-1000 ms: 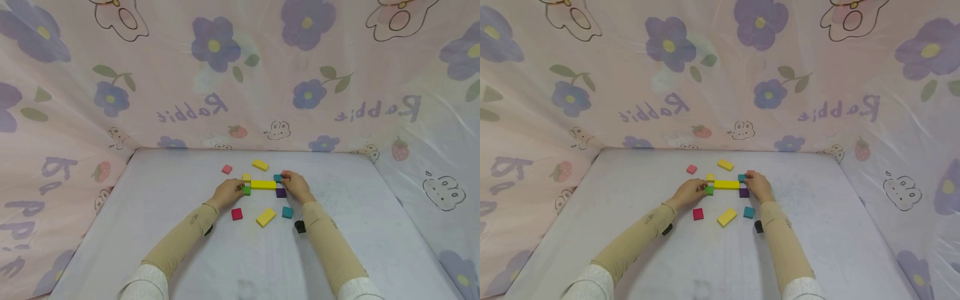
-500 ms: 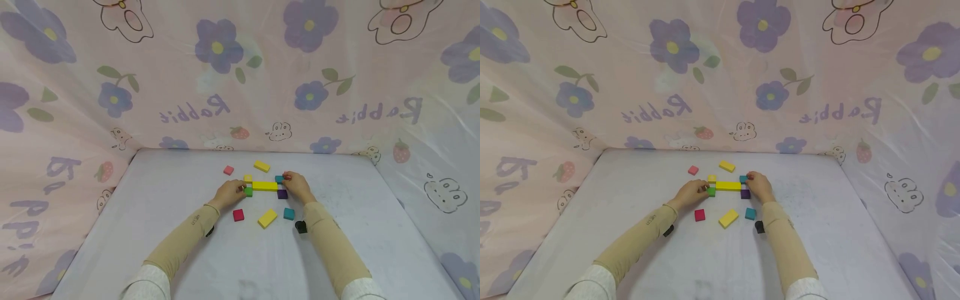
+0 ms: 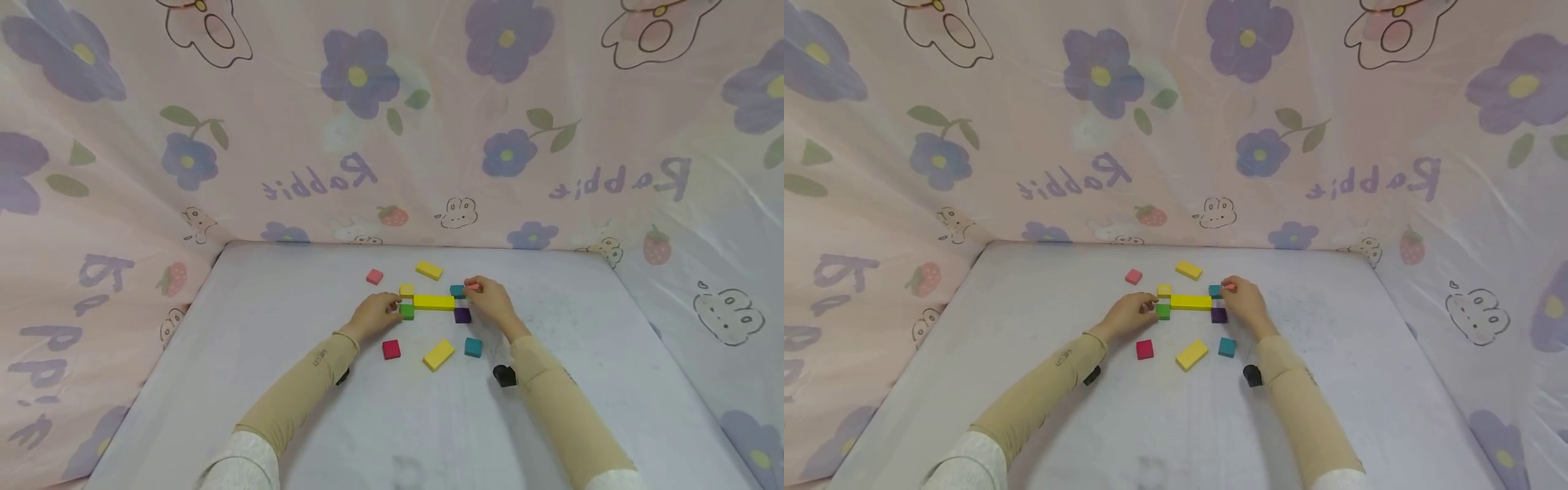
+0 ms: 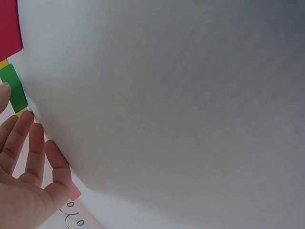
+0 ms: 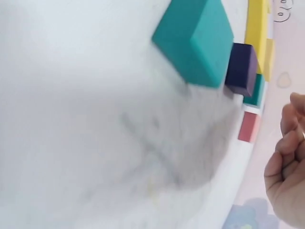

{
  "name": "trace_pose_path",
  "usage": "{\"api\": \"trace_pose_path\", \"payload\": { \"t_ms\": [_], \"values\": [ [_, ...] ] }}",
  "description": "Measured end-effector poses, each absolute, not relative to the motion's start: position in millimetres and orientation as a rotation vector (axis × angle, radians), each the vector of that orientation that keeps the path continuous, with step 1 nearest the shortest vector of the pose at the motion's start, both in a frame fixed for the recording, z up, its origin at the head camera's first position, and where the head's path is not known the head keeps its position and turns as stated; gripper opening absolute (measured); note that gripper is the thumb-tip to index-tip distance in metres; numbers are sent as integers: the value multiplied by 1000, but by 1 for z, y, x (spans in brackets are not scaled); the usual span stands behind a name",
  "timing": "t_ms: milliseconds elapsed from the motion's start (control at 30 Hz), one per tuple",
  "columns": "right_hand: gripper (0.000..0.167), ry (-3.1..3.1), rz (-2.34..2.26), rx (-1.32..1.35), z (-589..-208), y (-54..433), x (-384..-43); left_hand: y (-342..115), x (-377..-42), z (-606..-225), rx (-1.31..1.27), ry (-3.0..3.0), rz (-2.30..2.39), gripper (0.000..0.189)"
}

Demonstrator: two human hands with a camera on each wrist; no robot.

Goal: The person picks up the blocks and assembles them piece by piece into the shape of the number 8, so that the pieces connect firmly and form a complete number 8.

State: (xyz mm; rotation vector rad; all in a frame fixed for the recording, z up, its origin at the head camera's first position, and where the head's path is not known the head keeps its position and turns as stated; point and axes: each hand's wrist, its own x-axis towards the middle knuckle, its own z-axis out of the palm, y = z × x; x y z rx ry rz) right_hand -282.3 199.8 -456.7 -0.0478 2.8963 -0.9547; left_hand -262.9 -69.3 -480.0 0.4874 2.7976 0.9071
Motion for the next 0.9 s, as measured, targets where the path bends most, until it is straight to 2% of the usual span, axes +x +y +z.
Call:
{"api": "trace_pose_path", "payload": {
  "t_ms": [167,433,900],
  "values": [
    [26,2906,-904,-133,-454,212,-269,-71,-263,-480,494,2805,923,33],
    [23,2814,-856,-217,-459,228,-242,-71,-263,-479,484,2795,933,31],
    [32,2635,-804,-326,-469,239,-218,-71,-263,-480,486,2800,950,30]
  ]
}}
